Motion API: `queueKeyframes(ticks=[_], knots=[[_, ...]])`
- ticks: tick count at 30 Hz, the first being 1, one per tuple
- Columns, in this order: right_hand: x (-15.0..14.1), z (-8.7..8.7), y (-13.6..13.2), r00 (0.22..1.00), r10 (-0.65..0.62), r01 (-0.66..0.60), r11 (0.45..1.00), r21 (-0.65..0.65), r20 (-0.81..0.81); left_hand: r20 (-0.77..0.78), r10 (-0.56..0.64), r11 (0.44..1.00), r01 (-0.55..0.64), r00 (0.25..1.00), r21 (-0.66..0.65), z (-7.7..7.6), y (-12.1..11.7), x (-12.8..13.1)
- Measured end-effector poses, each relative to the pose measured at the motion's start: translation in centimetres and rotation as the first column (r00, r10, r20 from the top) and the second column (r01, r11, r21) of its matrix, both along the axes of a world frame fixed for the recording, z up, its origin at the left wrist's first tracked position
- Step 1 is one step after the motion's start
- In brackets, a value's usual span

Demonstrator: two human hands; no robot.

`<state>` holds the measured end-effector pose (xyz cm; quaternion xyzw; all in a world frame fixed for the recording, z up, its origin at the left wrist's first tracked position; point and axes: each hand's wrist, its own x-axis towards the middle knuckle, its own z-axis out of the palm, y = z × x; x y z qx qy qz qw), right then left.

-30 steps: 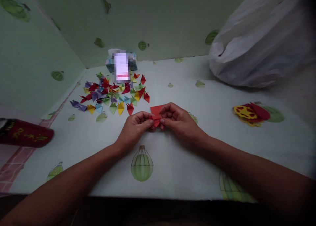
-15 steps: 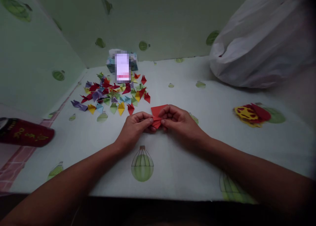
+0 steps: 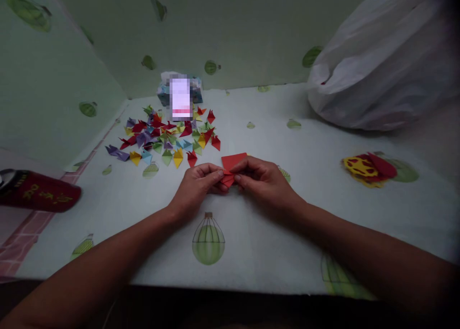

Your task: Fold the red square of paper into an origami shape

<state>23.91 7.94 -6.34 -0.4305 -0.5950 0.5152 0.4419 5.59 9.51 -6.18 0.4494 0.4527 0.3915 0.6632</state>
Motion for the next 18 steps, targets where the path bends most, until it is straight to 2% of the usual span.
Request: queueKeyframes(ticks=[6,9,13,18], knots=[[0.06,-0.22,-0.25,0.991,-0.054,0.035,0.988,0.153,0.124,0.005,0.016,1.000,-0.016,1.000,-0.008,0.00,-0.07,-0.02],[0.01,-0.17,-0.35,0.990,-0.070,0.048,0.983,0.175,0.124,-0.008,0.005,1.000,-0.005,1.000,0.013,0.06,-0.07,-0.04],[-0.07,-0.03,-0.35,0.994,-0.048,0.035,0.991,0.126,0.101,-0.033,-0.032,0.999,0.033,0.999,0.036,0.12,-0.02,-0.11],[-0.20,-0.08,-0.05,0.997,-0.035,0.036,0.999,0.007,-0.071,-0.039,-0.039,0.999,0.041,0.998,0.028,-0.05,0.04,-0.22]])
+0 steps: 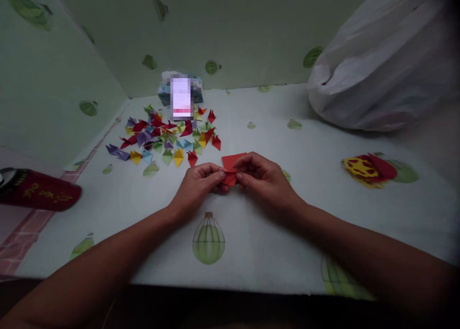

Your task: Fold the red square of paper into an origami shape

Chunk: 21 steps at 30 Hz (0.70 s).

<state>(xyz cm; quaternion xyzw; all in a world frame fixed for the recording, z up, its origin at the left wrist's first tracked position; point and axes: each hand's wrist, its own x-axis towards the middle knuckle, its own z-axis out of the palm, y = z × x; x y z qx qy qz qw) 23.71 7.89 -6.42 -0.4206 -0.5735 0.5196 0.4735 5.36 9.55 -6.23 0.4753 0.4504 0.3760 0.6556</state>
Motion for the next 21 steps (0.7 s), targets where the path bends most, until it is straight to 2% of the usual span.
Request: queueKeyframes(ticks=[5,10,16,21], knots=[[-0.02,0.09,0.08,0.997,0.012,-0.015,0.999,-0.039,-0.071,0.031,0.016,1.000,-0.015,0.999,-0.020,-0.21,0.00,0.04],[0.10,0.43,0.02,0.997,-0.004,-0.001,0.998,-0.069,-0.074,0.039,-0.023,1.000,0.024,0.999,-0.013,0.05,-0.10,0.06],[0.11,0.70,0.14,0.999,-0.030,0.028,0.999,-0.046,-0.045,0.037,-0.045,0.999,0.046,0.998,-0.023,0.41,-0.25,0.18],[0.18,0.57,0.16,0.995,0.005,-0.015,0.994,-0.104,-0.101,0.044,-0.019,0.999,0.020,0.999,-0.029,0.22,-0.23,0.23]])
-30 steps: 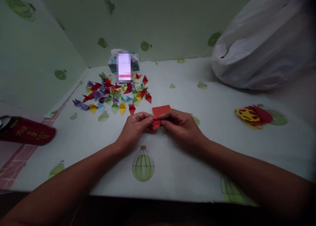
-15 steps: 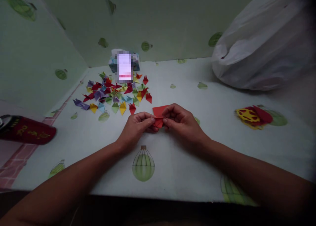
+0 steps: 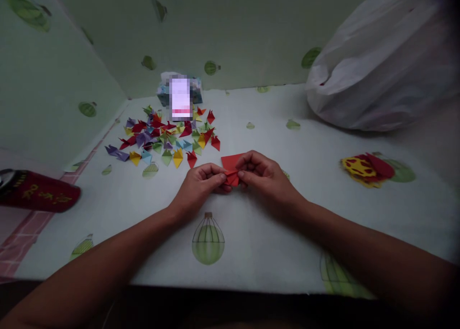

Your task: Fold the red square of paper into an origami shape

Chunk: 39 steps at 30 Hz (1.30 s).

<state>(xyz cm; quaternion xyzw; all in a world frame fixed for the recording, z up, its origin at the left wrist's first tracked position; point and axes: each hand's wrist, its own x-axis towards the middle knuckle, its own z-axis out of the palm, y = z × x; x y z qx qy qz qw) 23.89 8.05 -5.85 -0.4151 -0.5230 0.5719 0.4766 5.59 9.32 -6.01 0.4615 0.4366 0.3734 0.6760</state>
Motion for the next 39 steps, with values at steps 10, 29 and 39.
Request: queueKeyframes(ticks=[10,29,39], knots=[[-0.36,0.02,-0.11,0.998,0.001,-0.003,0.999,-0.043,-0.059,0.006,0.015,0.994,-0.016,1.000,0.112,-0.11,-0.19,0.15],[-0.25,-0.03,-0.24,0.997,0.025,-0.028,0.999,-0.035,-0.078,-0.023,0.051,0.984,-0.047,0.998,0.170,-0.11,-0.13,-0.01],[-0.37,-0.41,-0.24,0.991,-0.011,0.011,1.000,-0.001,-0.133,-0.075,0.066,0.976,-0.049,0.995,0.210,0.16,-0.08,-0.12]])
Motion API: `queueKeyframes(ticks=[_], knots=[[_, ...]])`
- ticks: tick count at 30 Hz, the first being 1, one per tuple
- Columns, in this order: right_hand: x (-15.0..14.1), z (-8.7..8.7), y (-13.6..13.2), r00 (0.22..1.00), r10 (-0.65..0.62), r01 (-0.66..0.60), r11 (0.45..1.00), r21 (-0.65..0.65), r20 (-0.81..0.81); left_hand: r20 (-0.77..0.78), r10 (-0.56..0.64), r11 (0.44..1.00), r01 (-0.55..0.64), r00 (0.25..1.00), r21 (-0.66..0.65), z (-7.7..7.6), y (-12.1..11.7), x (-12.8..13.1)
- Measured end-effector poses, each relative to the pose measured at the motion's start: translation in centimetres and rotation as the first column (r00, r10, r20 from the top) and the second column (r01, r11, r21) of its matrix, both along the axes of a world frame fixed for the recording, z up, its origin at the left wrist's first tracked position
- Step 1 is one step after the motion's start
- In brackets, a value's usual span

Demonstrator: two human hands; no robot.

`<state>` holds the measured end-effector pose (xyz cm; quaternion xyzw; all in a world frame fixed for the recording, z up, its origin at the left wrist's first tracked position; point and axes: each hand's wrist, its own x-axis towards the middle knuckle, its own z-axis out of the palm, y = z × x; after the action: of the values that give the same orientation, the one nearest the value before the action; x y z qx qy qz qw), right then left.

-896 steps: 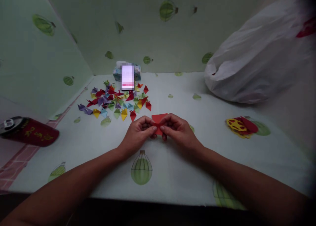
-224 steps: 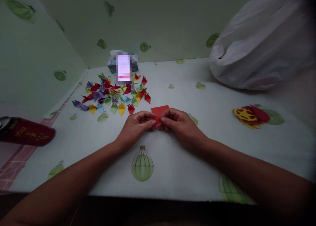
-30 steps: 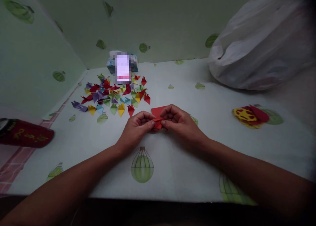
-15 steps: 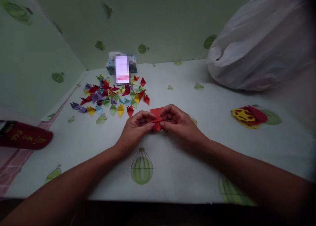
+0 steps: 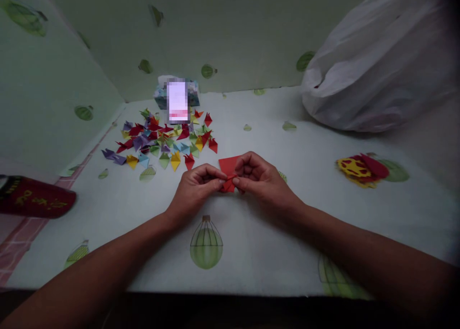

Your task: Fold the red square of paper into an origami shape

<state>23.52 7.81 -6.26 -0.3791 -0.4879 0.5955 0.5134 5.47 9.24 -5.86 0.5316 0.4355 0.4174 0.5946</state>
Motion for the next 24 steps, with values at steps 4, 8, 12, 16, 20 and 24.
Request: queueKeyframes(ticks=[4,8,12,16,20,24], knots=[[0.07,0.09,0.06,1.000,0.014,-0.014,1.000,-0.005,0.018,0.027,0.015,1.000,-0.015,1.000,-0.003,0.01,0.12,0.19],[0.07,0.27,-0.04,1.000,0.006,-0.006,1.000,-0.009,0.024,0.020,0.013,1.000,-0.013,1.000,-0.007,-0.03,0.14,0.22],[0.00,0.17,-0.15,1.000,0.005,-0.006,1.000,0.006,0.010,-0.006,0.016,1.000,-0.016,1.000,-0.003,0.16,-0.06,0.12],[-0.05,-0.02,-0.17,1.000,-0.010,0.010,1.000,-0.008,-0.010,-0.033,0.020,1.000,-0.020,0.999,0.015,0.56,-0.21,0.10],[-0.05,-0.05,-0.17,0.999,-0.014,0.013,1.000,-0.022,-0.029,-0.048,0.015,0.999,-0.014,0.999,0.040,0.80,-0.17,0.05],[-0.06,0.00,-0.21,0.997,-0.002,0.000,1.000,-0.029,-0.084,-0.048,0.001,0.998,0.002,0.999,0.062,0.90,-0.14,-0.04]])
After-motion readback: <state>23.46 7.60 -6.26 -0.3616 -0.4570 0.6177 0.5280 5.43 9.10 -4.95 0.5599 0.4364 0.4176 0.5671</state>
